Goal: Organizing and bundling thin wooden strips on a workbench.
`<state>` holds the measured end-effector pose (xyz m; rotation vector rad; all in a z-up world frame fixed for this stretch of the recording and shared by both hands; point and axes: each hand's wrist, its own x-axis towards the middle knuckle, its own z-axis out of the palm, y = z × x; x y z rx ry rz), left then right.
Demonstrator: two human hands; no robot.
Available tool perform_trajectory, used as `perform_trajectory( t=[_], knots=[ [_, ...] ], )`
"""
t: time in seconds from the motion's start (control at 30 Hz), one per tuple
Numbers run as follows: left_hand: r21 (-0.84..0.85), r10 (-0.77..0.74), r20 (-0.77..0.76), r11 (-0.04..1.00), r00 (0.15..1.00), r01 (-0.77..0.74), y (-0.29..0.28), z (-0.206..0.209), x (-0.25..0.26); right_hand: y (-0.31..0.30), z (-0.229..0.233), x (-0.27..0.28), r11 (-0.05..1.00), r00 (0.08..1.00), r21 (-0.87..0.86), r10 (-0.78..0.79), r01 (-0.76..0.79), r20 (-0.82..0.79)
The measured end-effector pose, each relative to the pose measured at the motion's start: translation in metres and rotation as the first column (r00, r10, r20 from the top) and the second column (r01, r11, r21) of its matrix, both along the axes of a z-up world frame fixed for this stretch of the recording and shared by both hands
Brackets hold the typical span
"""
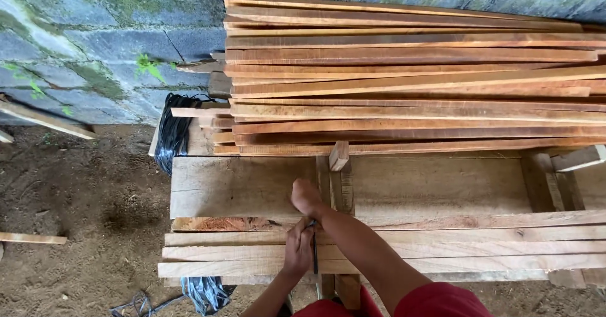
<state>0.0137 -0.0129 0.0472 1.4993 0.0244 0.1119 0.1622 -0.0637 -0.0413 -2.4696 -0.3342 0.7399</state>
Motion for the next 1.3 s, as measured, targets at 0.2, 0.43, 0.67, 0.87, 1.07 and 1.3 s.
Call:
perform_trajectory(
  t=[0.2,0.43,0.67,0.87,1.07,1.3],
  knots=[
    [-0.015,-0.046,0.045,0.999,0.998,0.047,0.003,-0.002,0.006,0.007,-0.033,0.009,0.996,0.998,0.086,-0.024,0.019,0.054],
    [0.010,-0.050,0.021,0.999,0.999,0.050,0.008,-0.032,0.001,-0.018,-0.016,0.012,0.951,0.903,0.296,-0.204,0.091,0.377],
    [-0.248,-0.437,-0.214,0.889,0.873,0.384,0.046,-0.068,0.054,-0.078,0.064,-0.022,0.534,0.750,0.530,-0.521,0.659,-0.407],
    [0.076,-0.491,-0.427,0.817,0.759,0.572,0.055,-0.027,0.095,-0.099,0.095,-0.068,0.544,0.761,0.534,-0.434,0.648,-0.482],
    [-0.225,-0.258,-0.613,0.963,0.747,0.148,0.045,-0.047,0.104,-0.097,0.119,-0.102,0.935,0.998,0.354,-0.027,0.005,0.057],
    [-0.111,-0.060,-0.654,0.994,0.754,-0.017,0.036,-0.079,0.108,-0.090,0.106,-0.108,0.943,0.916,0.059,0.301,-0.327,0.264]
  ],
)
